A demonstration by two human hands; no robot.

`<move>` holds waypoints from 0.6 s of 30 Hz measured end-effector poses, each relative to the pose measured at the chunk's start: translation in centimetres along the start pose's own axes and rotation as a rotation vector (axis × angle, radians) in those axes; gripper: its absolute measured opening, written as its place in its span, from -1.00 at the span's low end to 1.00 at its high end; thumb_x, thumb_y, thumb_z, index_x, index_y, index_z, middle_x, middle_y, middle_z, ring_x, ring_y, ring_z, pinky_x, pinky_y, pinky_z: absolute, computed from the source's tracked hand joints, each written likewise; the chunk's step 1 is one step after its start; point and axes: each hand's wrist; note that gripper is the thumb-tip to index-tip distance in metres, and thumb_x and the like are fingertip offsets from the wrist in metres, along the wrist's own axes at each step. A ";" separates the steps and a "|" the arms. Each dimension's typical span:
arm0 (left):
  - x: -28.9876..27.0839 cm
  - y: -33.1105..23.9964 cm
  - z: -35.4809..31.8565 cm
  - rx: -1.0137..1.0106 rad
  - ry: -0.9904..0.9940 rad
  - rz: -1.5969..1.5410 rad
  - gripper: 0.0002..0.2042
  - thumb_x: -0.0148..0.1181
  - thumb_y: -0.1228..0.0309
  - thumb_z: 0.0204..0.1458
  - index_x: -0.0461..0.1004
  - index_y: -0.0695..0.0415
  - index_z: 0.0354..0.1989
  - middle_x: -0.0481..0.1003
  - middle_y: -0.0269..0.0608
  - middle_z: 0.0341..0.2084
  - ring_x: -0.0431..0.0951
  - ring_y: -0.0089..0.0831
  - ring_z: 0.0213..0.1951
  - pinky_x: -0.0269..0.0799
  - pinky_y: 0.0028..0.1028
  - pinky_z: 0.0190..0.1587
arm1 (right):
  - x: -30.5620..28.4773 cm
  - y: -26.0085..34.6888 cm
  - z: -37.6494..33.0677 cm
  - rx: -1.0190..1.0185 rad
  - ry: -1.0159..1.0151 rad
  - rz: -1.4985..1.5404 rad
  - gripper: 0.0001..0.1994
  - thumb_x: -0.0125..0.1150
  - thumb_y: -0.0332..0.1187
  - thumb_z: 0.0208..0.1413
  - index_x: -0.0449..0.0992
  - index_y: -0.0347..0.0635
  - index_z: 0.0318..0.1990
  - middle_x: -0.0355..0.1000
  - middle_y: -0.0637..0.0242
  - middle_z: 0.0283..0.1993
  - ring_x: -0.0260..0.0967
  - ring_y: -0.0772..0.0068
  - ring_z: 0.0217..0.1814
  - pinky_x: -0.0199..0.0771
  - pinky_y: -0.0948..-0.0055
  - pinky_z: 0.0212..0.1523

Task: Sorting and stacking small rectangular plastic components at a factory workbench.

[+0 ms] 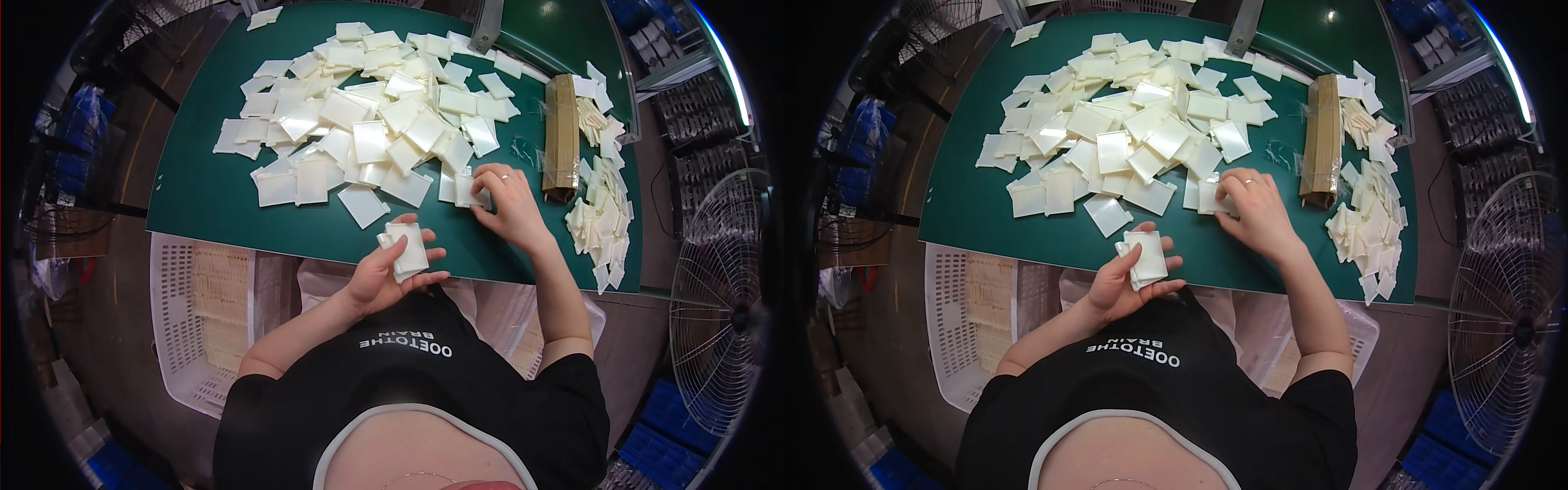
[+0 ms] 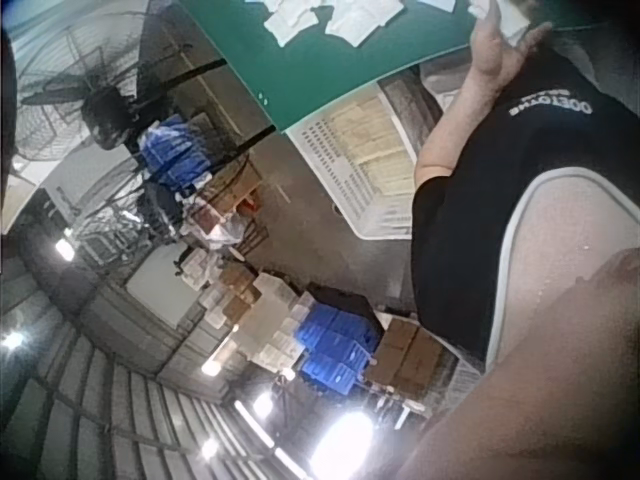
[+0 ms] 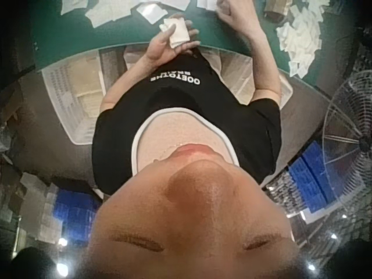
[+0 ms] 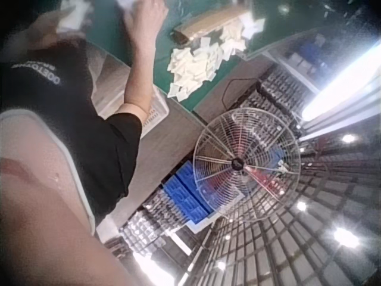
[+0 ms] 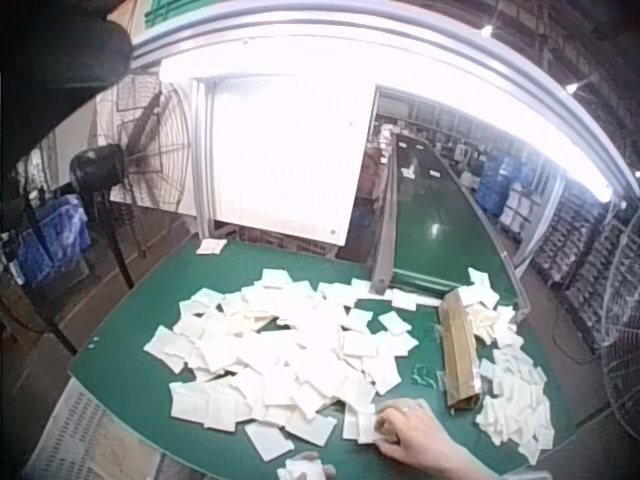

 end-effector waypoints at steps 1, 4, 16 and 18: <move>0.4 0.1 0.0 0.086 -0.056 0.151 -0.53 -0.04 0.22 0.35 0.02 -0.23 0.39 0.22 -0.14 0.28 0.29 -0.08 0.33 0.27 0.26 0.29 | 0.1 1.1 -0.2 0.129 -0.029 0.158 -0.69 0.38 -0.46 -0.11 0.41 -0.14 -0.20 0.44 0.26 -0.05 0.42 0.18 0.05 0.35 0.23 0.05; 1.3 0.2 0.3 0.129 -0.033 0.066 -0.53 -0.04 0.33 0.35 0.01 -0.24 0.37 0.13 -0.19 0.35 0.17 -0.12 0.40 0.22 0.28 0.31 | 1.0 5.7 -1.2 0.282 -0.098 0.532 -0.64 0.48 -0.35 -0.11 0.43 -0.17 -0.20 0.42 0.24 -0.17 0.46 0.28 -0.22 0.44 0.35 -0.25; 0.1 -1.1 0.5 0.020 -0.071 0.194 -0.52 -0.06 0.19 0.36 0.02 -0.06 0.40 0.39 -0.04 0.10 0.48 -0.18 0.17 0.55 -0.05 0.14 | 3.0 0.7 -0.3 0.140 -0.168 0.086 -0.53 0.53 -0.30 -0.18 0.48 -0.15 -0.08 0.45 0.21 0.00 0.42 0.09 0.08 0.46 0.23 0.03; 0.1 -1.3 0.3 0.010 -0.032 0.167 -0.54 -0.13 0.15 0.38 0.06 -0.05 0.39 0.39 -0.02 0.12 0.47 -0.14 0.18 0.56 -0.07 0.14 | 1.1 0.7 -0.7 0.151 -0.066 0.145 -0.58 0.51 -0.30 -0.19 0.53 -0.15 -0.12 0.44 0.18 -0.01 0.47 0.10 0.01 0.49 0.29 -0.02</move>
Point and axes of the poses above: each hand's wrist, its own z-axis towards the middle knuckle, its own x-axis out of the palm, y = z × x
